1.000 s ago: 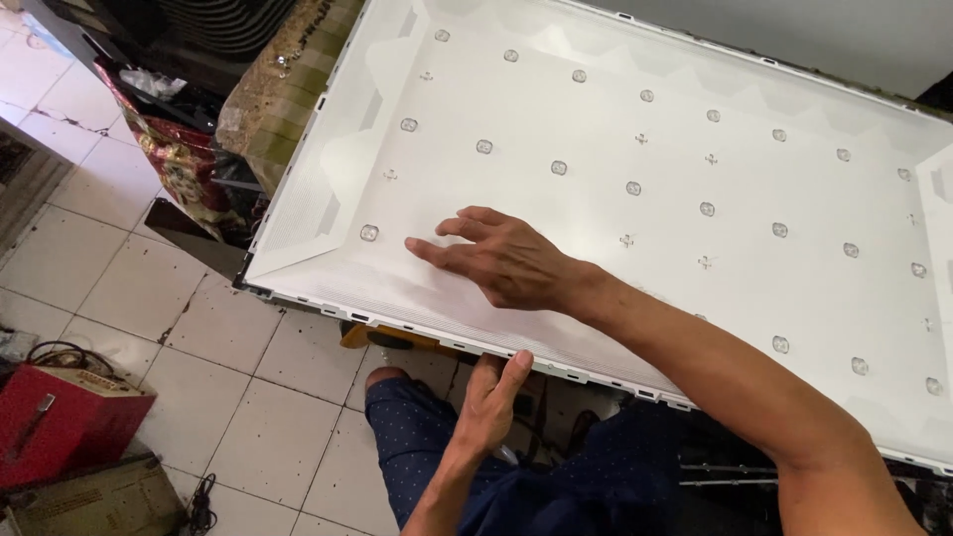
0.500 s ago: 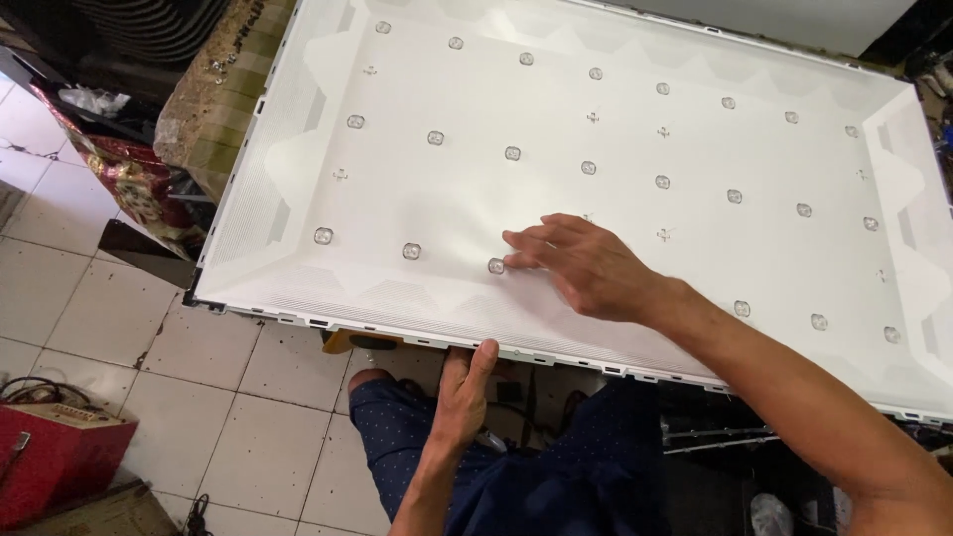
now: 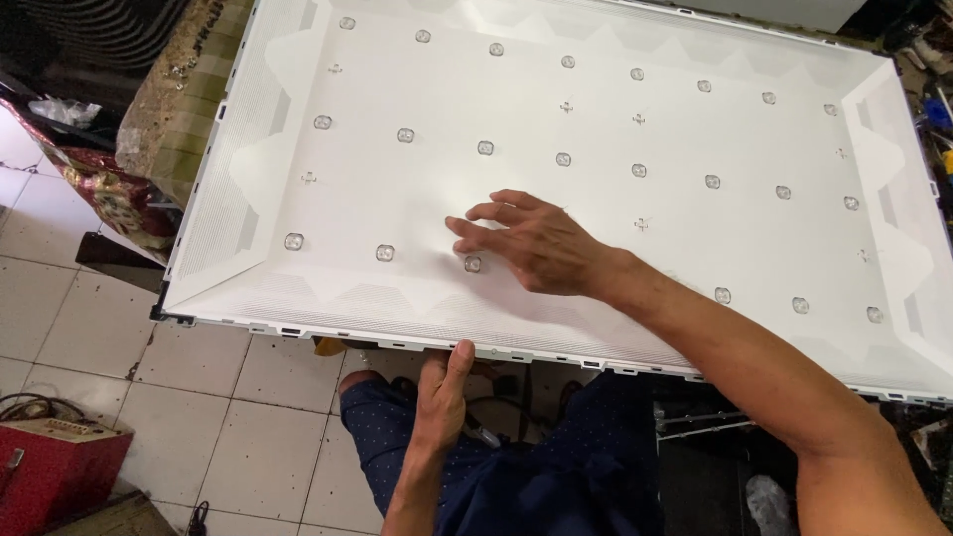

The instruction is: Installing and securing a white reflector sheet over the LED backlight array in a television chassis.

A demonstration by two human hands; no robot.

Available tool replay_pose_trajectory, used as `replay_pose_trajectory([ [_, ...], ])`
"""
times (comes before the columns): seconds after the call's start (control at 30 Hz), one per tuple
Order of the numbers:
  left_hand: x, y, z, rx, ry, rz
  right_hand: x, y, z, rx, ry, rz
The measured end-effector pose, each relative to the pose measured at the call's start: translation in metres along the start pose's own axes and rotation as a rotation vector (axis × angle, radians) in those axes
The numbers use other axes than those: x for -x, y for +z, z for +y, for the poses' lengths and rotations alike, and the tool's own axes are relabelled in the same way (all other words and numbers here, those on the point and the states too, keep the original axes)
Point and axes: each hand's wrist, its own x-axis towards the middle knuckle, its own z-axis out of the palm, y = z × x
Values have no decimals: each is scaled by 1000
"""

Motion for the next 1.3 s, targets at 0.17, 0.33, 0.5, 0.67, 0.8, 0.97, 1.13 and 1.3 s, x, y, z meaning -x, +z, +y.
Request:
replay_pose_trajectory([
  [0.17,0,1,-5,-2,-6,5,6,0,2,-119,145,32],
  [0.33,3,5,-7,-2,-188,76,-5,20,17,-145,382,-11],
  [0.5,1,5,-2,52,-130,62,-15,20,16,-286,564,-130],
  [0.67,0,0,-6,-22,-84,29,-15,8,5,-350,645,-208],
  [0.8,-2,1,-10,-23,-164,44,-2,2,-5,-218,385,-66],
  [0.97,-1,5,-11,29,-178,60,-8,1,-17,61,144,27],
  [1.13,2,5,-12,-25,-210,96,-20,2,-21,203,0,28],
  [1.3,0,2,-11,-39,-111,64,-18,7,-3,-140,178,-12],
])
